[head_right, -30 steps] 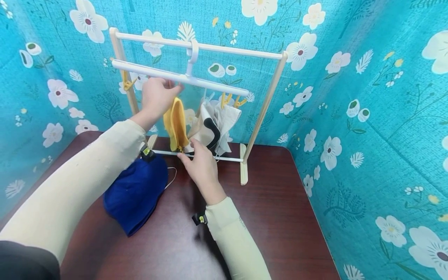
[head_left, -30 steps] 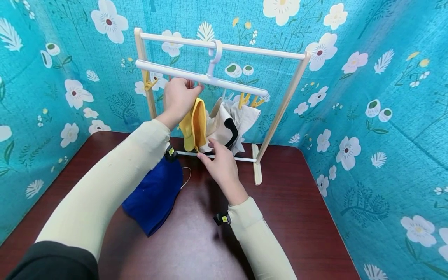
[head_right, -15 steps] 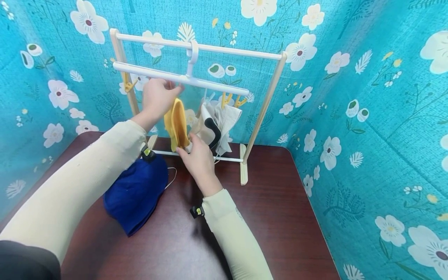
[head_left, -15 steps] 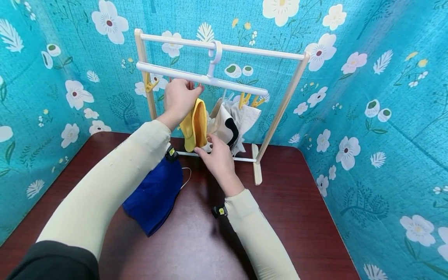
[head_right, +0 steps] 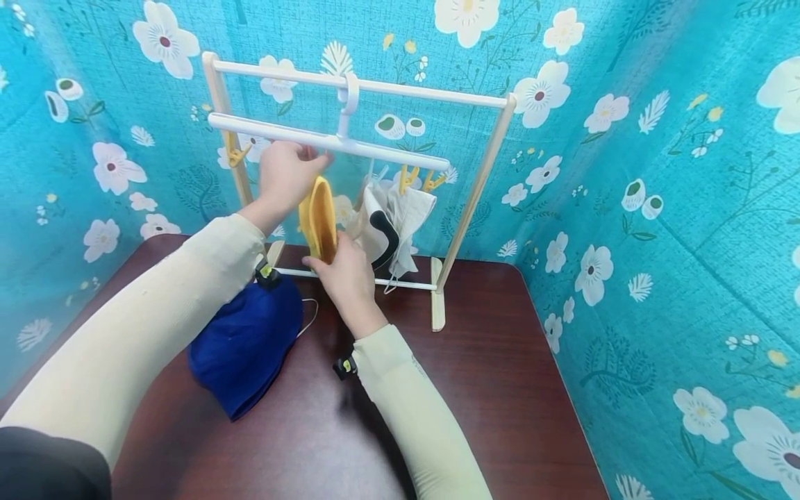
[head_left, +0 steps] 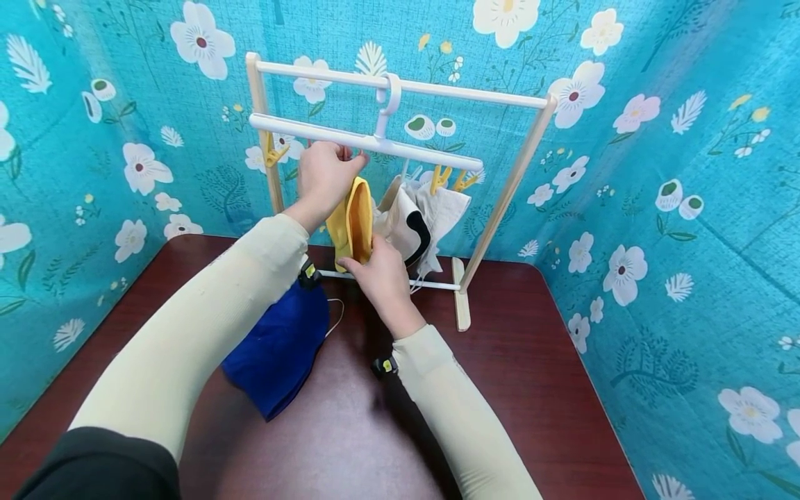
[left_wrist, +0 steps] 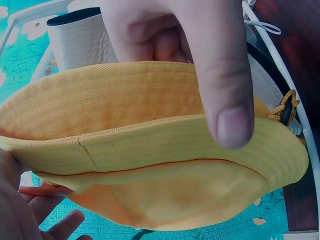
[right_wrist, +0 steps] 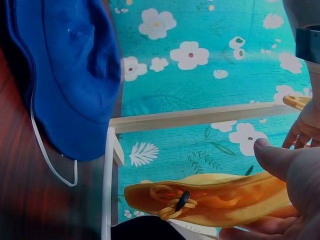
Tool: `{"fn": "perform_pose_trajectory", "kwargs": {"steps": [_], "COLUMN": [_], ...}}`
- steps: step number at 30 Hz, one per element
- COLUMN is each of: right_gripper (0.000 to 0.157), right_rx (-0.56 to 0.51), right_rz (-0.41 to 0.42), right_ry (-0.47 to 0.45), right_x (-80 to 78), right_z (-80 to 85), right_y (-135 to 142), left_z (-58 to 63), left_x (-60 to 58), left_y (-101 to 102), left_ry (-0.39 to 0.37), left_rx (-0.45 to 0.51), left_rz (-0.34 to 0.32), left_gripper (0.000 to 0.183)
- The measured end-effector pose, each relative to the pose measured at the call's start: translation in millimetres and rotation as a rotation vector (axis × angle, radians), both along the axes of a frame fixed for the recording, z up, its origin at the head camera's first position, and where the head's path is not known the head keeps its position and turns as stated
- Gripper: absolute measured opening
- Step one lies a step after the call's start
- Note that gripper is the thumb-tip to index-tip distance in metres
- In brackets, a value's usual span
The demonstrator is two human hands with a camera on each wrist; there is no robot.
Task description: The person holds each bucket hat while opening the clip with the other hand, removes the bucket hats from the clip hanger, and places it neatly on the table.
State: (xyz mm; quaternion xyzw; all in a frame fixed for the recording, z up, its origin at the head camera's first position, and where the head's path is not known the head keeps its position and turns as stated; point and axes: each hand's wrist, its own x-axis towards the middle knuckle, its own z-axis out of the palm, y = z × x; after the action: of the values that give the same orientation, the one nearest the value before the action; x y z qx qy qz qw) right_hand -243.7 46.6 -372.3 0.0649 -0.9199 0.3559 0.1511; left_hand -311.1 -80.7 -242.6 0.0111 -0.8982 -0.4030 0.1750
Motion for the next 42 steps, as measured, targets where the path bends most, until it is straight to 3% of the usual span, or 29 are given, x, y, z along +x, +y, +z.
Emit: {"fn": "perform_pose_trajectory", "kwargs": {"steps": [8, 19, 28, 42], "right_gripper": [0.056, 0.016, 0.019, 0.027], "right_rx": [0.128, 0.181, 0.219, 0.185], "right_rz": [-0.092, -0.093, -0.079, -0.061], "right_ry": [0.032, 0.091, 0.104, 0.121], "right_x": [-3.6, -0.8, 0.4, -0.5], "right_z": [2.3, 7.1, 9.7, 9.4], "right_y": [-10.3, -11.2, -12.0, -5.6], "left_z": [-1.9, -1.9, -1.4, -2.7], "left_x": [-2.4, -3.2, -1.0, -2.1], "left_y": [0.9, 0.5, 0.1, 2.1], "left_ry": [0.011, 0.029, 0.044, 0.047], "left_rx": [-0.006, 0.007, 0.001, -0.003], "left_rz": [0.005, -0.001, -0.011, -0.01], "left_gripper": [0.048, 0.047, 0.047, 0.046]}}
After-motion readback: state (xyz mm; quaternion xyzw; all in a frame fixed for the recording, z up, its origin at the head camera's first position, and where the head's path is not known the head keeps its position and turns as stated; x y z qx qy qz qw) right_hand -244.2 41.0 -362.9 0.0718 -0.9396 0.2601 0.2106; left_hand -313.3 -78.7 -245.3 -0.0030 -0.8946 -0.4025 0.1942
